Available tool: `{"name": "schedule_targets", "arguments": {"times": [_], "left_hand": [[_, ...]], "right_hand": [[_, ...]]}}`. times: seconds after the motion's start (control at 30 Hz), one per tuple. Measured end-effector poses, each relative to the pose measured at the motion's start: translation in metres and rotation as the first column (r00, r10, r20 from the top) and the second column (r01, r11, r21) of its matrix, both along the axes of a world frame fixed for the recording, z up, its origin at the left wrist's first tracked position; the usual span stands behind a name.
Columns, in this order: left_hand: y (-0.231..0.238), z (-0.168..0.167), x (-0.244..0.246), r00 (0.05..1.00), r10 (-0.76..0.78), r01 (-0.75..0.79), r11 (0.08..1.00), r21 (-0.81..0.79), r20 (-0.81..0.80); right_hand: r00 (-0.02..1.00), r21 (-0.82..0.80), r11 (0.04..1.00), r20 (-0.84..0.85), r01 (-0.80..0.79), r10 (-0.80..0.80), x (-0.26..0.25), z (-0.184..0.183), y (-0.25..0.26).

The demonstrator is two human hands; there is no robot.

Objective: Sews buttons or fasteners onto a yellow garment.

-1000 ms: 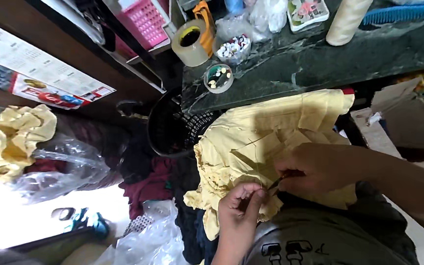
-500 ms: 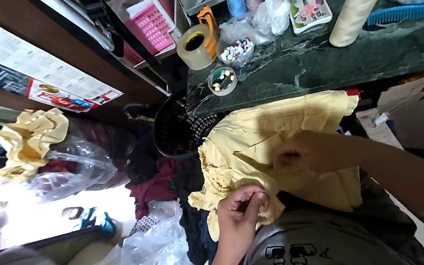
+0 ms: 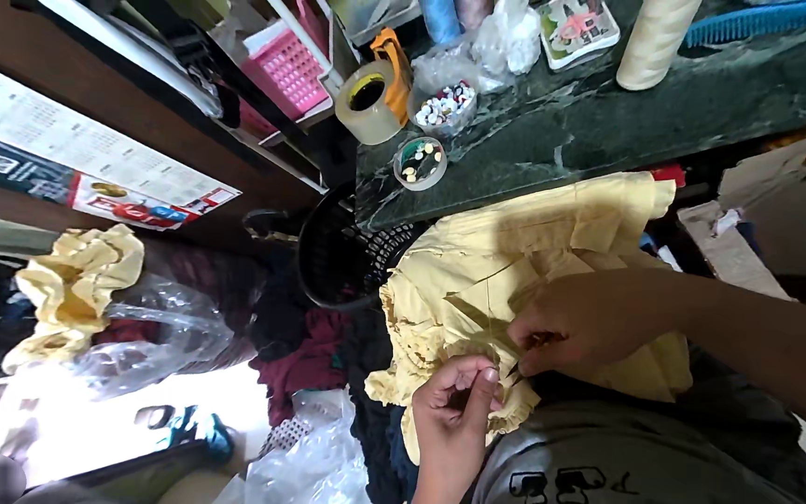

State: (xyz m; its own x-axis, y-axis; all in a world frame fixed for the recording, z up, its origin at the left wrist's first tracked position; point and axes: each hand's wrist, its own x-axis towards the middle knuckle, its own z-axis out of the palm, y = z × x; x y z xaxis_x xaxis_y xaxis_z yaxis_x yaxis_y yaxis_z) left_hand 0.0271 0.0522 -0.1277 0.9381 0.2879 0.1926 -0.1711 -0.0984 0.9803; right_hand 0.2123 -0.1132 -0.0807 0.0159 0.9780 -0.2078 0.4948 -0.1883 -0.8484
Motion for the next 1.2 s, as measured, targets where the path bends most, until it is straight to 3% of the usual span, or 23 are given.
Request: {"name": "schedule_targets", "arguments": {"times": [0.13, 0.23, 0.3, 0.4, 0.47, 0.57, 0.63, 0.7, 0.77, 0.8, 0.87, 0.97, 1.2], "left_hand": [[-0.001, 0.001, 0.000, 1.000, 0.018, -0.018, 1.000, 0.001, -0.005], [0.001, 0.002, -0.002, 1.000, 0.016, -0.016, 1.000, -0.009, -0.010], [0.003, 0.002, -0.004, 1.000, 0.009, -0.009, 1.000, -0.004, -0.005], [0.007, 0.004, -0.003, 1.000, 0.016, -0.016, 1.000, 0.009, 0.010], [0.009, 0.005, -0.003, 0.999, 0.032, -0.032, 0.999, 0.004, 0.028], [0.013, 0.009, -0.003, 0.998, 0.056, -0.055, 0.998, -0.010, 0.034], [0.015, 0.012, -0.001, 0.996, 0.075, -0.076, 0.997, 0.002, 0.049], [0.017, 0.016, 0.001, 0.993, 0.093, -0.095, 0.995, 0.020, 0.077], [0.019, 0.021, 0.002, 0.987, 0.102, -0.099, 0.995, -0.026, 0.121], [0.020, 0.024, 0.003, 0.984, 0.098, -0.086, 0.993, -0.087, 0.149], [0.023, 0.032, 0.001, 0.980, 0.106, -0.056, 0.960, -0.275, 0.168], [0.031, 0.039, -0.003, 0.980, 0.123, -0.016, 0.835, -0.549, 0.159], [0.034, 0.028, -0.002, 0.988, 0.137, -0.041, 0.690, -0.723, 0.074]], "right_hand": [[1.000, 0.094, 0.995, -0.004, 0.014, -0.013, 0.000, -0.006, 0.001], [0.965, 0.207, 0.951, 0.080, 0.230, -0.250, 0.017, -0.013, -0.005], [0.856, 0.275, 0.865, 0.198, 0.419, -0.477, 0.043, -0.016, -0.007], [0.626, 0.197, 0.731, 0.401, 0.654, -0.669, 0.084, -0.010, -0.004], [0.502, 0.219, 0.658, 0.491, 0.720, -0.712, 0.111, -0.020, 0.003], [0.356, 0.386, 0.607, 0.549, 0.695, -0.756, 0.129, -0.042, 0.006], [0.400, 0.494, 0.635, 0.503, 0.595, -0.766, 0.104, -0.040, 0.011], [0.657, 0.565, 0.709, 0.349, 0.422, -0.668, 0.049, -0.039, 0.020], [0.947, 0.546, 0.799, 0.035, 0.250, -0.320, -0.003, -0.038, 0.031], [0.979, 0.558, 0.805, -0.097, 0.202, -0.178, -0.019, -0.038, 0.034], [0.972, 0.558, 0.803, -0.210, 0.210, -0.108, -0.032, -0.039, 0.033], [0.940, 0.408, 0.855, -0.249, 0.320, -0.233, -0.024, -0.031, 0.016], [0.908, 0.333, 0.858, -0.289, 0.391, -0.302, -0.022, -0.027, -0.002]]}}
